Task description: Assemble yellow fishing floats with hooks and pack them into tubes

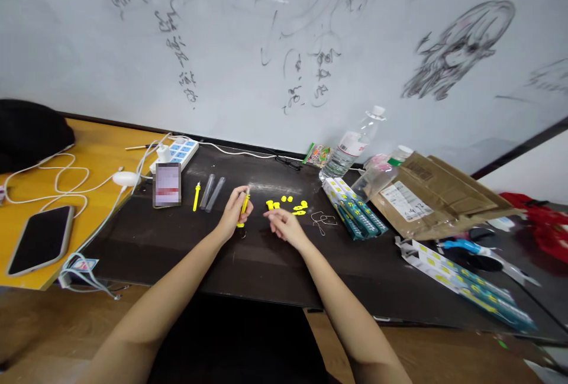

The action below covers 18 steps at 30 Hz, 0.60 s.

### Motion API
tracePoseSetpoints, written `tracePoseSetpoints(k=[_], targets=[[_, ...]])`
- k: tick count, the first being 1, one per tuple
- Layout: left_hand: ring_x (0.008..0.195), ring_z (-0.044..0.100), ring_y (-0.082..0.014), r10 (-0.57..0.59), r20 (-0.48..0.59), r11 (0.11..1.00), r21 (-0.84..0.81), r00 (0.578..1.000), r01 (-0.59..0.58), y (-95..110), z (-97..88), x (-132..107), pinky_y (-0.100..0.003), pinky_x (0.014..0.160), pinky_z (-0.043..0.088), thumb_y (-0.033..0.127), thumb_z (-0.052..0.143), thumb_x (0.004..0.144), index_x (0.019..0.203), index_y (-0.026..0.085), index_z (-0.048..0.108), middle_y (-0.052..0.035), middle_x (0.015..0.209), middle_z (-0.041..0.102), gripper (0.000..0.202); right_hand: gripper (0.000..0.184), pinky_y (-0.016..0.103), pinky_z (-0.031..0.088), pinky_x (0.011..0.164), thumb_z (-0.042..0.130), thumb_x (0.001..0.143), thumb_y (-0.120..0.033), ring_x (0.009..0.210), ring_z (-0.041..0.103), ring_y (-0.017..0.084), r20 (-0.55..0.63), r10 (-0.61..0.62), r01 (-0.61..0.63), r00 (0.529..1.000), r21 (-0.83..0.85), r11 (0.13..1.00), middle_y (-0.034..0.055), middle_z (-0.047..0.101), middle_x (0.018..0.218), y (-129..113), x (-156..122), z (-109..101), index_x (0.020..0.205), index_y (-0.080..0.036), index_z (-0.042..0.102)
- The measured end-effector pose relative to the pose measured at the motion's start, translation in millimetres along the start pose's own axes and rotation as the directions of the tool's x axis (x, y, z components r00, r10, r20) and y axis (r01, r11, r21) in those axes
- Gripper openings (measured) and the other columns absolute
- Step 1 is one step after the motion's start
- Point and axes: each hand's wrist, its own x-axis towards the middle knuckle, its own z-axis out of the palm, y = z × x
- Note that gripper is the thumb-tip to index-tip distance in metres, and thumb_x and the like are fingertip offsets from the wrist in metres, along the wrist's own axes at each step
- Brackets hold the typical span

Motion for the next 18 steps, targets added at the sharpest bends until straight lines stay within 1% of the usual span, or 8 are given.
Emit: tracePoseSetpoints(k=[1, 2, 4, 7, 11, 13, 16, 18], targets=[[0.035, 0.029, -0.0024, -0.002, -0.008, 1.000, 0.021, 1.000, 0.002, 1.3, 0.7, -0.7, -0.012, 0.034, 0.018, 0.051, 0.051, 0.085, 0.111, 0.024, 0.046, 0.0088, 0.054, 0.045, 0.038, 0.030, 0.020, 0.035, 0.042, 0.048, 0.085, -0.042, 0.043, 0.043, 0.008, -0.154, -0.048, 0.034, 0.987, -0.092, 0.995, -0.0039, 0.050, 0.056, 0.2, 1.7, -9.3, 0.095, -0.017, 0.063], [0.033, 0.029, -0.0023, -0.013, -0.011, 0.999, 0.046, 1.000, 0.014, 2.0, 1.4, -1.3, -0.012, 0.033, 0.018, 0.051, 0.051, 0.085, 0.112, 0.024, 0.047, 0.0090, 0.053, 0.044, 0.039, 0.028, 0.021, 0.038, 0.047, 0.048, 0.085, -0.040, 0.049, 0.047, 0.011, -0.293, -0.112, 0.049, 0.949, -0.214, 0.976, -0.0021, 0.052, 0.058, 0.3, 2.9, -19.5, 0.092, -0.018, 0.063], [0.031, 0.030, -0.0022, -0.057, 0.003, 0.994, 0.096, 0.998, 0.057, 1.4, 2.4, -1.9, -0.012, 0.032, 0.021, 0.050, 0.053, 0.083, 0.109, 0.023, 0.050, 0.0093, 0.052, 0.044, 0.038, 0.025, 0.025, 0.041, 0.057, 0.047, 0.085, -0.035, 0.060, 0.053, 0.015, -0.427, -0.203, -0.014, 0.881, -0.453, 0.891, 0.0022, 0.059, 0.068, 0.4, 3.9, -39.6, 0.092, -0.019, 0.064], [0.030, 0.036, -0.0036, -0.146, 0.068, 0.981, 0.138, 0.987, 0.136, -2.7, 3.3, -1.7, -0.013, 0.031, 0.026, 0.047, 0.054, 0.082, 0.098, 0.021, 0.049, 0.0076, 0.053, 0.050, 0.031, 0.024, 0.028, 0.041, 0.063, 0.045, 0.083, -0.028, 0.070, 0.057, 0.018, -0.460, -0.238, -0.123, 0.856, -0.627, 0.769, 0.0054, 0.062, 0.080, 1.4, 1.8, -60.7, 0.092, -0.020, 0.066], [0.027, 0.031, -0.0030, -0.232, 0.096, 0.962, 0.169, 0.968, 0.214, -6.3, 3.1, -1.3, -0.012, 0.029, 0.018, 0.041, 0.050, 0.083, 0.089, 0.021, 0.045, 0.0063, 0.052, 0.052, 0.022, 0.025, 0.027, 0.041, 0.065, 0.043, 0.079, -0.019, 0.072, 0.057, 0.017, -0.335, -0.224, -0.082, 0.915, -0.698, 0.711, 0.0048, 0.061, 0.084, 4.5, -3.2, -69.5, 0.089, -0.021, 0.066], [0.027, 0.028, -0.0023, -0.220, 0.090, 0.962, 0.182, 0.971, 0.202, -6.3, 2.6, -1.4, -0.012, 0.029, 0.014, 0.043, 0.048, 0.085, 0.091, 0.021, 0.045, 0.0072, 0.050, 0.050, 0.023, 0.026, 0.027, 0.041, 0.066, 0.042, 0.079, -0.017, 0.074, 0.056, 0.017, -0.317, -0.237, -0.073, 0.918, -0.724, 0.686, 0.0050, 0.060, 0.086, 6.2, -5.3, -72.7, 0.087, -0.021, 0.066], [0.027, 0.024, -0.0018, -0.173, 0.072, 0.968, 0.198, 0.982, 0.156, -6.1, 2.7, -1.7, -0.012, 0.030, 0.012, 0.049, 0.048, 0.085, 0.093, 0.022, 0.045, 0.0087, 0.048, 0.046, 0.028, 0.027, 0.029, 0.041, 0.067, 0.041, 0.080, -0.016, 0.077, 0.056, 0.018, -0.416, -0.274, -0.161, 0.867, -0.754, 0.637, 0.0059, 0.058, 0.087, 9.3, -8.1, -82.4, 0.090, -0.020, 0.065], [0.026, 0.023, -0.0015, -0.160, 0.059, 0.970, 0.197, 0.985, 0.146, -6.6, 3.3, -1.8, -0.012, 0.030, 0.011, 0.049, 0.049, 0.084, 0.091, 0.022, 0.044, 0.0092, 0.048, 0.046, 0.028, 0.025, 0.029, 0.041, 0.068, 0.043, 0.080, -0.017, 0.079, 0.055, 0.019, -0.418, -0.272, -0.183, 0.867, -0.775, 0.605, 0.0060, 0.056, 0.088, 11.9, -9.6, -88.8, 0.093, -0.021, 0.065]])
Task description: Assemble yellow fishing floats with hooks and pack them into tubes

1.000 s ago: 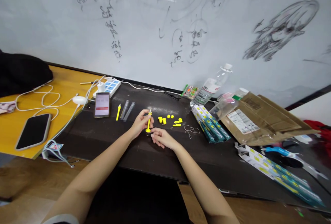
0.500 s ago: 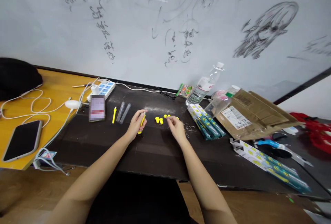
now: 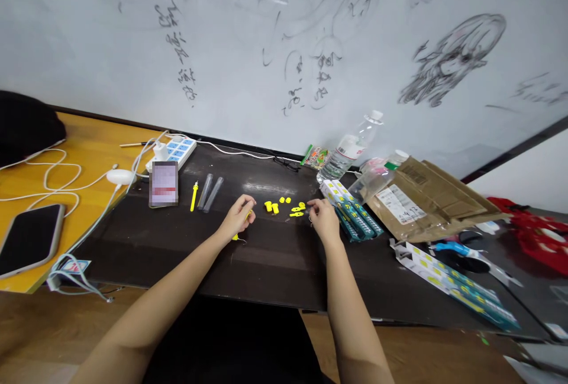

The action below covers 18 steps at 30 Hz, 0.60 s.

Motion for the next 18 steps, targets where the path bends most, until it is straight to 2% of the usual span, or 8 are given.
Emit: tracePoseSetpoints(k=[4, 7, 10, 13, 14, 15, 16, 18], targets=[[0.028, 0.028, -0.0013, 0.034, -0.039, 0.999, -0.018, 0.999, -0.035, -2.0, 1.7, 0.8, -0.013, 0.030, 0.013, 0.042, 0.052, 0.082, 0.084, 0.021, 0.044, 0.0065, 0.055, 0.052, 0.022, 0.019, 0.031, 0.042, 0.075, 0.051, 0.079, -0.019, 0.089, 0.052, 0.021, 0.169, -0.124, 0.131, 0.978, -0.032, 0.991, 0.0064, 0.055, 0.093, 2.4, -1.6, 3.6, 0.092, -0.022, 0.064], [0.031, 0.030, -0.0009, 0.036, -0.027, 0.999, -0.033, 0.999, -0.037, -3.7, 1.7, 1.3, -0.013, 0.032, 0.014, 0.035, 0.053, 0.080, 0.079, 0.019, 0.045, 0.0048, 0.058, 0.054, 0.017, 0.010, 0.033, 0.041, 0.077, 0.054, 0.080, -0.018, 0.090, 0.051, 0.023, 0.242, -0.137, 0.164, 0.960, -0.098, 0.982, 0.0083, 0.056, 0.093, -4.0, -3.3, 9.2, 0.084, -0.020, 0.062], [0.033, 0.028, -0.0015, 0.020, -0.005, 0.999, -0.038, 1.000, -0.020, -4.7, 0.9, 1.9, -0.012, 0.033, 0.014, 0.030, 0.051, 0.078, 0.081, 0.019, 0.045, 0.0055, 0.054, 0.052, 0.012, 0.007, 0.033, 0.040, 0.074, 0.056, 0.079, -0.018, 0.086, 0.051, 0.023, 0.237, -0.112, 0.141, 0.965, -0.108, 0.984, 0.0083, 0.056, 0.086, -8.6, -3.2, 11.6, 0.072, -0.019, 0.056], [0.033, 0.027, -0.0024, 0.012, -0.010, 0.999, -0.039, 1.000, -0.012, -5.4, 0.6, 3.1, -0.013, 0.034, 0.013, 0.029, 0.050, 0.078, 0.083, 0.020, 0.043, 0.0066, 0.053, 0.052, 0.012, 0.012, 0.030, 0.040, 0.067, 0.055, 0.080, -0.022, 0.073, 0.051, 0.018, 0.160, -0.071, 0.050, 0.985, 0.132, 0.990, 0.0033, 0.053, 0.074, -15.1, -2.5, 13.1, 0.070, -0.020, 0.048], [0.033, 0.027, -0.0027, 0.016, -0.013, 0.999, -0.034, 1.000, -0.016, -5.7, 0.6, 3.5, -0.013, 0.035, 0.013, 0.029, 0.050, 0.079, 0.083, 0.021, 0.042, 0.0067, 0.053, 0.053, 0.012, 0.014, 0.028, 0.040, 0.063, 0.055, 0.081, -0.026, 0.066, 0.050, 0.016, 0.140, -0.038, -0.004, 0.989, 0.290, 0.957, 0.0006, 0.052, 0.068, -19.9, -2.7, 14.2, 0.072, -0.021, 0.046], [0.033, 0.027, -0.0029, 0.024, -0.014, 0.999, -0.022, 1.000, -0.024, -6.2, 0.7, 3.7, -0.014, 0.035, 0.013, 0.030, 0.049, 0.080, 0.083, 0.021, 0.041, 0.0067, 0.053, 0.053, 0.013, 0.017, 0.027, 0.040, 0.058, 0.055, 0.082, -0.031, 0.059, 0.048, 0.014, 0.147, -0.002, -0.068, 0.989, 0.468, 0.881, -0.0022, 0.050, 0.063, -26.6, -3.4, 15.6, 0.073, -0.021, 0.044], [0.034, 0.026, -0.0030, 0.035, -0.009, 0.999, 0.000, 0.999, -0.035, -6.7, 0.8, 3.6, -0.014, 0.036, 0.014, 0.032, 0.049, 0.081, 0.084, 0.021, 0.040, 0.0066, 0.054, 0.054, 0.014, 0.021, 0.025, 0.040, 0.054, 0.056, 0.082, -0.036, 0.053, 0.046, 0.013, 0.182, 0.024, -0.137, 0.983, 0.643, 0.754, -0.0044, 0.048, 0.059, -35.2, -4.8, 17.5, 0.075, -0.022, 0.043], [0.035, 0.027, -0.0035, 0.079, 0.013, 0.993, 0.082, 0.997, -0.080, -8.1, 1.3, 2.0, -0.015, 0.038, 0.017, 0.033, 0.047, 0.083, 0.084, 0.021, 0.040, 0.0063, 0.054, 0.054, 0.014, 0.028, 0.025, 0.043, 0.050, 0.060, 0.079, -0.042, 0.049, 0.048, 0.011, 0.312, -0.007, -0.281, 0.950, 0.866, 0.413, -0.0060, 0.051, 0.057, -55.9, -9.7, 21.6, 0.076, -0.023, 0.040]])
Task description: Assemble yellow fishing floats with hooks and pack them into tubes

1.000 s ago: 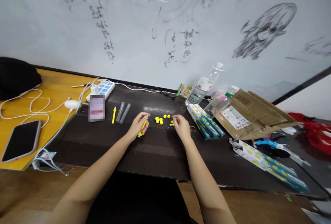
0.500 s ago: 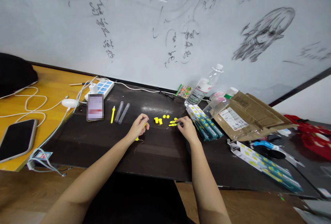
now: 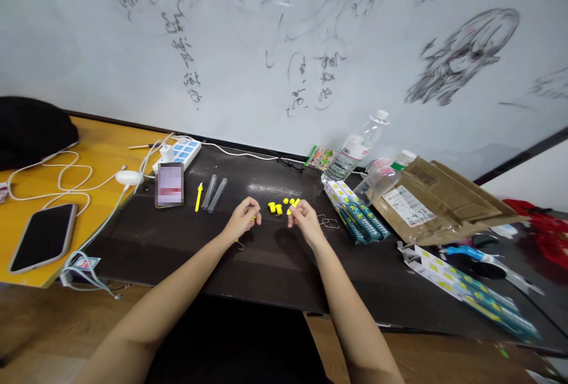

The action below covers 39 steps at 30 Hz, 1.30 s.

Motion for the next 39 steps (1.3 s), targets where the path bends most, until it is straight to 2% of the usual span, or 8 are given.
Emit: tracePoseSetpoints(k=[1, 3, 6, 10, 23, 29, 34, 39], targets=[[0.037, 0.030, -0.0040, 0.038, 0.011, 0.997, 0.068, 0.999, -0.039, -0.4, 0.4, -1.5, -0.016, 0.040, 0.021, 0.034, 0.046, 0.085, 0.084, 0.020, 0.041, 0.0059, 0.055, 0.055, 0.014, 0.029, 0.026, 0.046, 0.053, 0.064, 0.077, -0.041, 0.053, 0.052, 0.012, 0.067, 0.030, -0.040, 0.997, 0.153, 0.987, -0.0053, 0.054, 0.060, -1.8, -2.4, 11.0, 0.078, -0.023, 0.041], [0.044, 0.039, -0.0055, 0.134, 0.040, 0.961, 0.240, 0.990, -0.139, -0.6, 1.2, -5.5, -0.017, 0.047, 0.029, 0.033, 0.045, 0.087, 0.085, 0.019, 0.045, 0.0047, 0.058, 0.056, 0.014, 0.031, 0.026, 0.050, 0.057, 0.069, 0.074, -0.036, 0.059, 0.057, 0.012, 0.180, 0.069, -0.125, 0.981, 0.321, 0.939, -0.0034, 0.059, 0.065, -4.5, -7.8, 29.7, 0.075, -0.022, 0.041], [0.054, 0.047, -0.0077, 0.242, 0.103, 0.849, 0.459, 0.965, -0.262, 1.0, 1.9, -11.5, -0.020, 0.057, 0.035, 0.030, 0.041, 0.090, 0.087, 0.018, 0.047, 0.0033, 0.065, 0.058, 0.013, 0.028, 0.024, 0.050, 0.053, 0.068, 0.076, -0.034, 0.060, 0.058, 0.011, 0.264, 0.108, -0.213, 0.958, 0.413, 0.885, -0.0022, 0.060, 0.067, -4.6, -14.4, 44.2, 0.074, -0.021, 0.044], [0.058, 0.050, -0.0092, 0.277, 0.150, 0.756, 0.576, 0.949, -0.312, 3.0, 2.2, -15.3, -0.022, 0.060, 0.036, 0.028, 0.038, 0.092, 0.087, 0.019, 0.047, 0.0024, 0.071, 0.059, 0.013, 0.024, 0.018, 0.040, 0.042, 0.066, 0.078, -0.032, 0.051, 0.047, 0.008, 0.314, 0.152, -0.290, 0.937, 0.461, 0.839, -0.0046, 0.052, 0.060, -1.4, -17.4, 46.0, 0.074, -0.020, 0.046], [0.069, 0.058, -0.0117, 0.335, 0.149, 0.705, 0.616, 0.930, -0.352, 0.2, 5.9, -16.9, -0.023, 0.068, 0.041, 0.027, 0.036, 0.094, 0.089, 0.019, 0.048, 0.0007, 0.076, 0.061, 0.016, 0.026, 0.016, 0.023, 0.037, 0.065, 0.078, -0.035, 0.045, 0.035, 0.006, 0.356, 0.191, -0.344, 0.915, 0.438, 0.831, -0.0052, 0.044, 0.059, 1.0, -20.4, 49.1, 0.072, -0.019, 0.045], [0.068, 0.056, -0.0116, 0.379, 0.146, 0.626, 0.687, 0.914, -0.370, -0.1, 4.2, -15.2, -0.023, 0.067, 0.040, 0.026, 0.035, 0.094, 0.086, 0.019, 0.049, 0.0009, 0.075, 0.059, 0.017, 0.026, 0.015, 0.015, 0.035, 0.063, 0.082, -0.037, 0.042, 0.023, 0.004, 0.415, 0.207, -0.381, 0.886, 0.400, 0.833, -0.0090, 0.032, 0.052, -0.3, -23.4, 49.7, 0.074, -0.020, 0.045], [0.070, 0.055, -0.0119, 0.393, 0.215, 0.590, 0.687, 0.894, -0.425, 0.0, 5.6, -15.2, -0.023, 0.069, 0.041, 0.022, 0.034, 0.093, 0.081, 0.019, 0.049, 0.0003, 0.076, 0.057, 0.019, 0.026, 0.014, 0.013, 0.034, 0.063, 0.081, -0.038, 0.042, 0.019, 0.005, 0.487, 0.235, -0.469, 0.841, 0.439, 0.766, -0.0096, 0.027, 0.051, 1.9, -22.0, 46.2, 0.075, -0.019, 0.047], [0.068, 0.053, -0.0114, 0.364, 0.195, 0.638, 0.660, 0.911, -0.397, 1.4, 8.4, -16.9, -0.023, 0.068, 0.040, 0.023, 0.033, 0.093, 0.083, 0.019, 0.049, 0.0008, 0.075, 0.056, 0.019, 0.028, 0.014, 0.015, 0.035, 0.062, 0.082, -0.038, 0.043, 0.019, 0.005, 0.455, 0.189, -0.416, 0.870, 0.474, 0.776, -0.0089, 0.028, 0.052, -3.5, -21.9, 42.0, 0.072, -0.020, 0.043]])
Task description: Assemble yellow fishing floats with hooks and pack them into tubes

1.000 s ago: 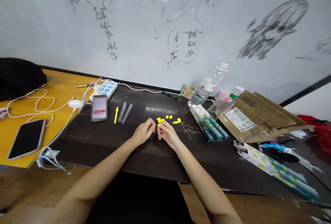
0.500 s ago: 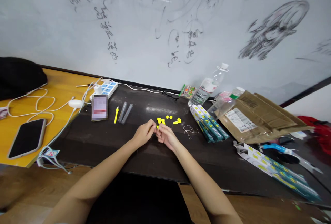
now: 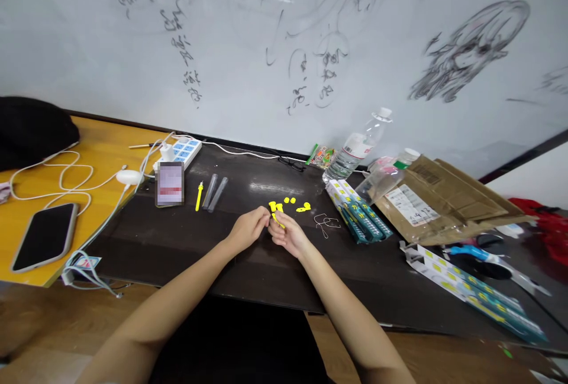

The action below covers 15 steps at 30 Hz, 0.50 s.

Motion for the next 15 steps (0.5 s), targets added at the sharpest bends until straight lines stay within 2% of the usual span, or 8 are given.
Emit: tracePoseSetpoints(k=[12, 15], targets=[[0.066, 0.053, -0.0114, -0.041, 0.001, 0.997, -0.059, 0.999, 0.041, -0.3, 0.2, 0.0, -0.023, 0.067, 0.039, 0.024, 0.036, 0.093, 0.086, 0.019, 0.048, 0.0011, 0.075, 0.057, 0.015, 0.020, 0.013, 0.019, 0.033, 0.058, 0.084, -0.037, 0.043, 0.029, 0.005, 0.006, 0.003, -0.003, 1.000, -0.067, 0.998, -0.0069, 0.036, 0.054, 2.7, -0.1, 4.9, 0.079, -0.019, 0.050], [0.067, 0.054, -0.0112, -0.024, -0.007, 0.992, -0.122, 1.000, 0.023, -0.1, 0.1, 0.3, -0.023, 0.068, 0.040, 0.025, 0.036, 0.093, 0.086, 0.019, 0.049, 0.0014, 0.074, 0.056, 0.016, 0.020, 0.013, 0.025, 0.032, 0.059, 0.084, -0.036, 0.044, 0.034, 0.006, 0.013, -0.006, 0.007, 1.000, -0.060, 0.998, -0.0066, 0.040, 0.055, 2.7, -0.4, 4.0, 0.078, -0.020, 0.048]])
